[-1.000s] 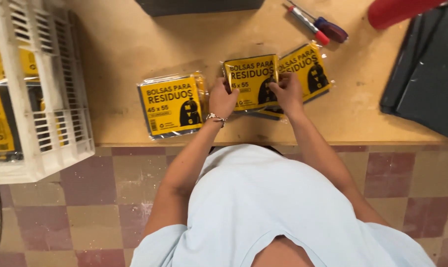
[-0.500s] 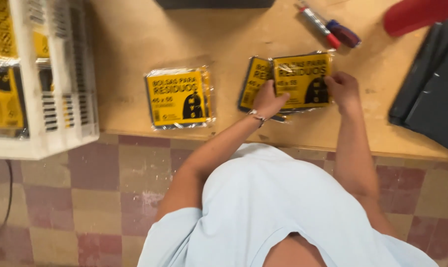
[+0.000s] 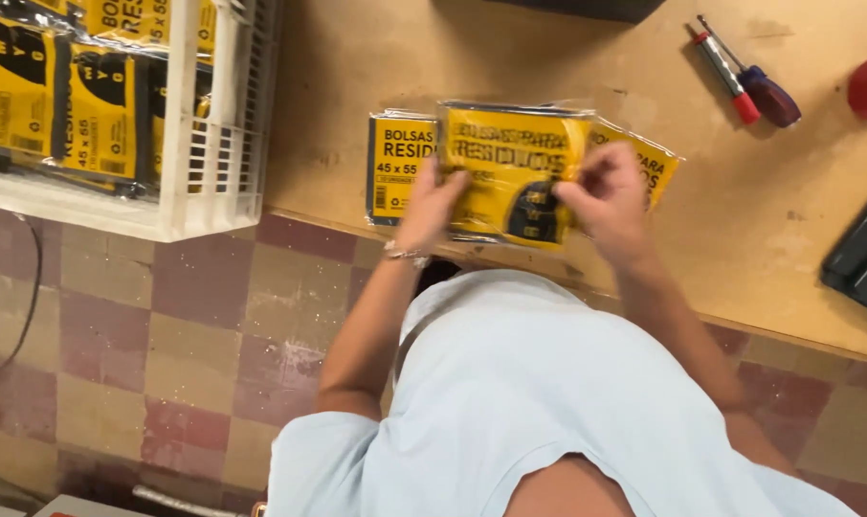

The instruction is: Packing small packets of trash bags into a larger black plastic bag for distribution.

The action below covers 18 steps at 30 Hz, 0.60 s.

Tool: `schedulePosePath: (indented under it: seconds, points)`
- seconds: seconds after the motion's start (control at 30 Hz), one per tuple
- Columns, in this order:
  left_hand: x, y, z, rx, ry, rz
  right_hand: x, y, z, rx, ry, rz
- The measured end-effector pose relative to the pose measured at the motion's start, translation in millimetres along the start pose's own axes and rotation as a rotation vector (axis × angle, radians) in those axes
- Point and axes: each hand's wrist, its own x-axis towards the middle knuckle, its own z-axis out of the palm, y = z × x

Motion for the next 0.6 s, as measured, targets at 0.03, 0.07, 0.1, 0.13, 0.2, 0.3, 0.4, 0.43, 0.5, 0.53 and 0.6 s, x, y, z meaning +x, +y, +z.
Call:
schedulePosePath:
  seconds: [0.03, 0.07, 0.1, 0.13, 0.2, 0.3, 0.4, 0.43, 0.5, 0.53, 0.6]
  points:
    - [5, -11, -24, -0.003, 0.002, 0.001, 4, 10, 22, -0.001, -0.003, -0.001]
    - [10, -22, -48, 0.102, 0.082, 0.187, 9, 20, 44, -0.001, -0.027, 0.099]
    - [15, -33, -72, 0.207, 0.164, 0.372, 13, 30, 66, -0.002, -0.051, 0.2]
    - [16, -31, -73, 0.203, 0.171, 0.369, 16, 26, 74, -0.004, -0.059, 0.202]
    - [17, -26, -76, 0.463, 0.396, 0.212, 22, 17, 93, -0.184, -0.158, 0.405]
    - [60, -74, -86, 0.838, 0.582, 0.342, 21, 134, 15, -0.626, 0.243, 0.028]
    - [42, -61, -80, 1.071, 0.695, 0.25, -1, 60, -46, -1.268, 0.326, -0.049]
    - [28, -47, -83, 1.066, 0.718, 0.232, 1, 94, -75, -1.261, 0.301, -0.063]
    - [2, -15, -91, 0.96, 0.661, 0.546, 4, 151, -126, -1.676, 0.263, 0.467]
    - [-15, 17, -107, 0.965, 0.688, 0.557, 10, 153, -126, -1.662, 0.263, 0.44]
    - [-58, 73, -131, 0.681, 0.65, 0.836, 5, 155, -134, -0.972, 0.453, 0.485]
